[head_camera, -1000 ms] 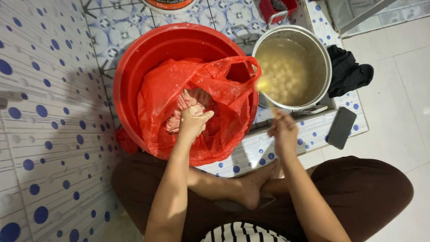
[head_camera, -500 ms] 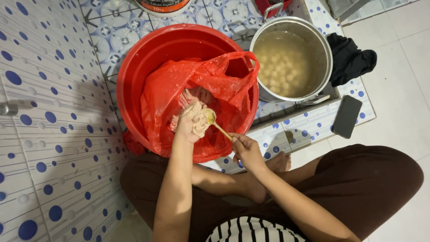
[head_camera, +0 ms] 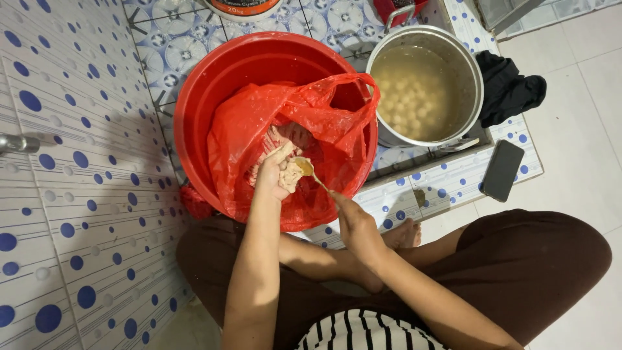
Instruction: Forming meatballs by hand and scooping them into a pot of water using a spoon.
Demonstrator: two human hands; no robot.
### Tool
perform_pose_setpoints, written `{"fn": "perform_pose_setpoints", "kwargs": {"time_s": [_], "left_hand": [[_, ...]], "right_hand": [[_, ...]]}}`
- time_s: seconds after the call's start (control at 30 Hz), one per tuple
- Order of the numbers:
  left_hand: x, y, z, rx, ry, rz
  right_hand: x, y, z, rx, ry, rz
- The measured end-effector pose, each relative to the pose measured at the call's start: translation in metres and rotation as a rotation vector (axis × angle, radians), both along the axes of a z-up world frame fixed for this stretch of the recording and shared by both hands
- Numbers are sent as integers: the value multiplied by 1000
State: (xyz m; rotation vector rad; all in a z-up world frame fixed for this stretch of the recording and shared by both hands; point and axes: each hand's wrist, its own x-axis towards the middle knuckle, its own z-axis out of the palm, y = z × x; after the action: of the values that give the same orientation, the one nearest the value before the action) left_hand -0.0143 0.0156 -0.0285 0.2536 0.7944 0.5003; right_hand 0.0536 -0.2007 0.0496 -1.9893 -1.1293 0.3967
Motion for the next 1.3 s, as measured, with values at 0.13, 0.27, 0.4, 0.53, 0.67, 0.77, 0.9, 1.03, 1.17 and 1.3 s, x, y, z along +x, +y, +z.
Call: {"fn": "perform_pose_setpoints", "kwargs": {"time_s": [0.13,0.27,0.4,0.53,0.67,0.77,0.9,1.03,1.17,1.3], "left_hand": [[3,1,-6,-13,139,76],[10,1,-62,65,237,111],[12,0,-58,133,241,106],[8,-6,-30,133,176,167],[2,-9,-15,55,72,134],[13,2,-34,-101,13,125],[7,6,-75,-162,-260,136],[1,8,-46,-105,-141,64],[-1,0,-16,-66,-166,77],[1,3,-37,-46,-231,84]], "right_hand": [[-3,-2,-11,-89,-269,62],[1,-3,-26,-82,-584,123],[2,0,-24,-79,-623,130],[0,2,-18,-105,-615,161],[4,2,-9,-85,-574,180],[8,8,8,0,-454,129],[19,3,4,97,-364,74],[28,5,6,94,-95,-57],[23,-1,-9,-144,320,-164],[11,1,-26,-197,554,-202]]}}
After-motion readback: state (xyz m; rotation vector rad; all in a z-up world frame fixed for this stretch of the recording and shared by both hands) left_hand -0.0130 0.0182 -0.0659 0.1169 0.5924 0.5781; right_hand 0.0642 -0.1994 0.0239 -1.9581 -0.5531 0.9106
